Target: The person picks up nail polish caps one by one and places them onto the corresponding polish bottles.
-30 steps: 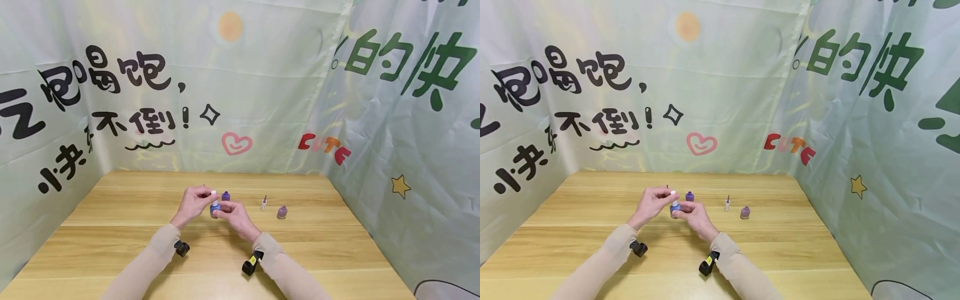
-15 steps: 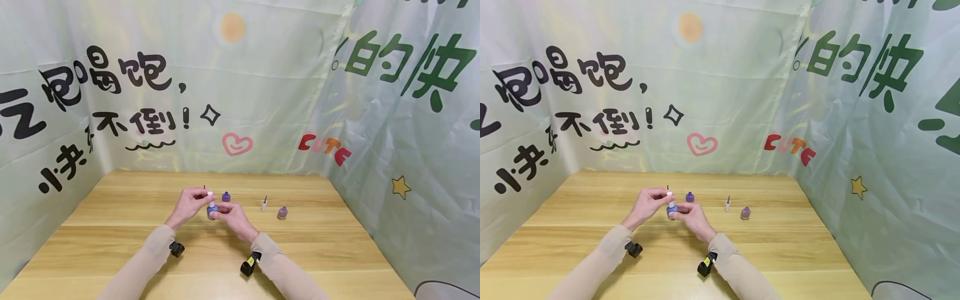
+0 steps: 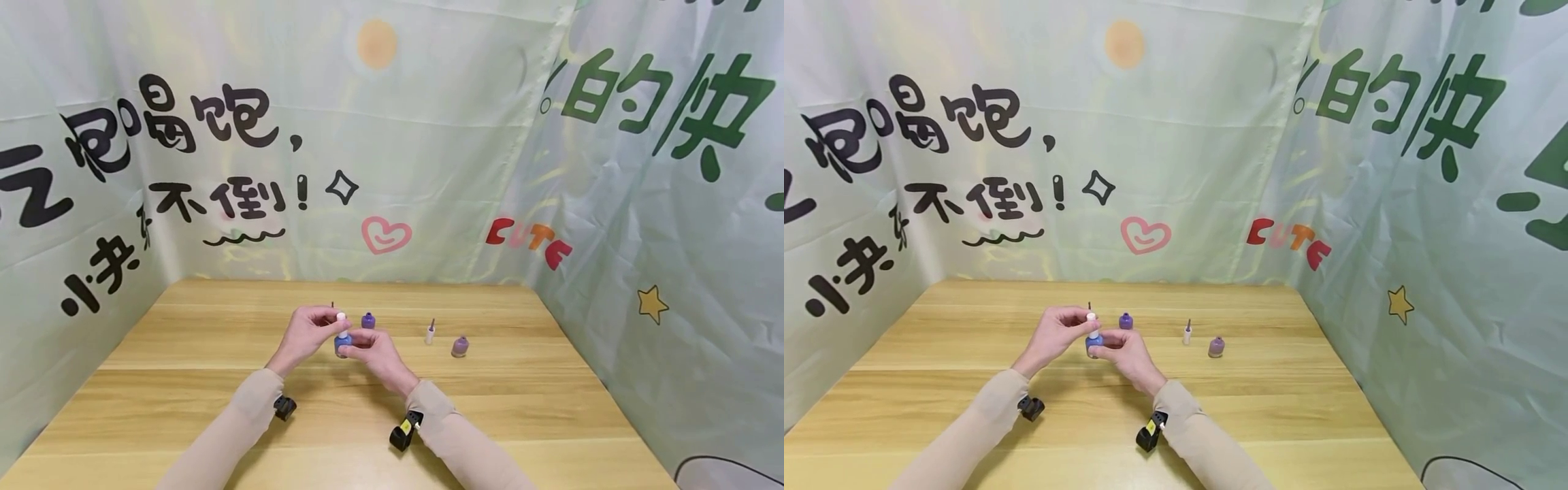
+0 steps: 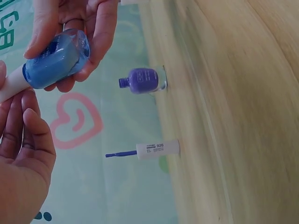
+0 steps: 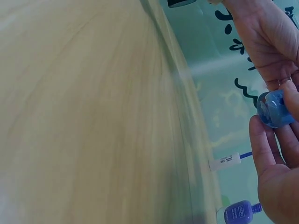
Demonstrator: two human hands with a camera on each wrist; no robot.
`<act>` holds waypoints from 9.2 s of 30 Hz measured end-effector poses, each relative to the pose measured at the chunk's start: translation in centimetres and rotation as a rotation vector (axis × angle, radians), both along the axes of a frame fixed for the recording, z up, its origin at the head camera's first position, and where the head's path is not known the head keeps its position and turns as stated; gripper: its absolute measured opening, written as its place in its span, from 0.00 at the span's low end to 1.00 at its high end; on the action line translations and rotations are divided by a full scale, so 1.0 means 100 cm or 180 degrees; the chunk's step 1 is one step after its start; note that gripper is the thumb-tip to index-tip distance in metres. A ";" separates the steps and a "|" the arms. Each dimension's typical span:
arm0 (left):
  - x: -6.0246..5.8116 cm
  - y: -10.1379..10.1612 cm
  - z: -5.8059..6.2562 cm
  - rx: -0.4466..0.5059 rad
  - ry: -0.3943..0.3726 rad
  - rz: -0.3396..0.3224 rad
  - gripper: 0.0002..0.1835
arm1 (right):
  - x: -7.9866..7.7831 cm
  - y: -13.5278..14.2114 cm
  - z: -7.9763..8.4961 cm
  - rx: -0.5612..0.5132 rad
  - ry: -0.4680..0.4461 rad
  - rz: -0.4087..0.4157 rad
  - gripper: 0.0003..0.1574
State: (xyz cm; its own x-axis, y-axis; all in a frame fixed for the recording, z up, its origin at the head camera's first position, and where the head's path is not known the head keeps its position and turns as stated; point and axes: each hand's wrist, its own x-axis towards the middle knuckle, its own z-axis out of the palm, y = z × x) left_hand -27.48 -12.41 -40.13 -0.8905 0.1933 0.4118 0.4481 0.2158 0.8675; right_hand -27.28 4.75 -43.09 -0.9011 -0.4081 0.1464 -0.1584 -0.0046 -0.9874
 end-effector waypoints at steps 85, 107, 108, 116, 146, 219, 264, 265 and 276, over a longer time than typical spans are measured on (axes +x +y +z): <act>0.035 -0.166 -0.030 -0.0520 -0.0076 0.1684 0.15 | -0.011 -0.160 -0.039 0.0574 0.0004 -0.0205 0.18; 0.037 -0.187 -0.027 -0.0415 -0.0005 0.1931 0.18 | -0.012 -0.188 -0.039 0.0696 -0.0010 -0.0522 0.19; 0.038 -0.188 -0.027 -0.0417 -0.0014 0.1952 0.18 | -0.012 -0.189 -0.039 0.0708 0.0003 -0.0529 0.19; 0.039 -0.198 -0.027 -0.0437 -0.0056 0.2052 0.20 | -0.014 -0.194 -0.042 0.0779 0.0071 -0.0492 0.18; 0.051 -0.186 -0.025 -0.0777 0.0402 0.1831 0.11 | -0.008 -0.156 -0.038 0.0878 0.0129 -0.0090 0.17; -0.015 -0.034 -0.041 -0.0116 -0.0041 0.1312 0.20 | -0.037 0.023 -0.028 0.0436 -0.0017 -0.0963 0.16; -0.075 -0.025 -0.057 0.0287 -0.1674 0.0946 0.28 | -0.084 0.019 -0.036 0.0636 -0.0416 -0.1243 0.26; -0.077 -0.025 -0.058 0.0300 -0.1701 0.0944 0.28 | -0.085 0.019 -0.035 0.0650 -0.0394 -0.1246 0.26; -0.087 -0.018 -0.063 0.0344 -0.1698 0.0801 0.22 | -0.091 0.012 -0.038 0.1080 -0.0214 -0.1455 0.23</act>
State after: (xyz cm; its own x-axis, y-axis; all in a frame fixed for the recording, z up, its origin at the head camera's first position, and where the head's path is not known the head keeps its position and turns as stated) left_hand -36.19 -14.19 -46.45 -0.9927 -0.0684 -0.0992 -0.1089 0.1568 0.9816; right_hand -36.38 5.98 -46.88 -0.9999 0.0112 0.0115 -0.0065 0.3686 -0.9296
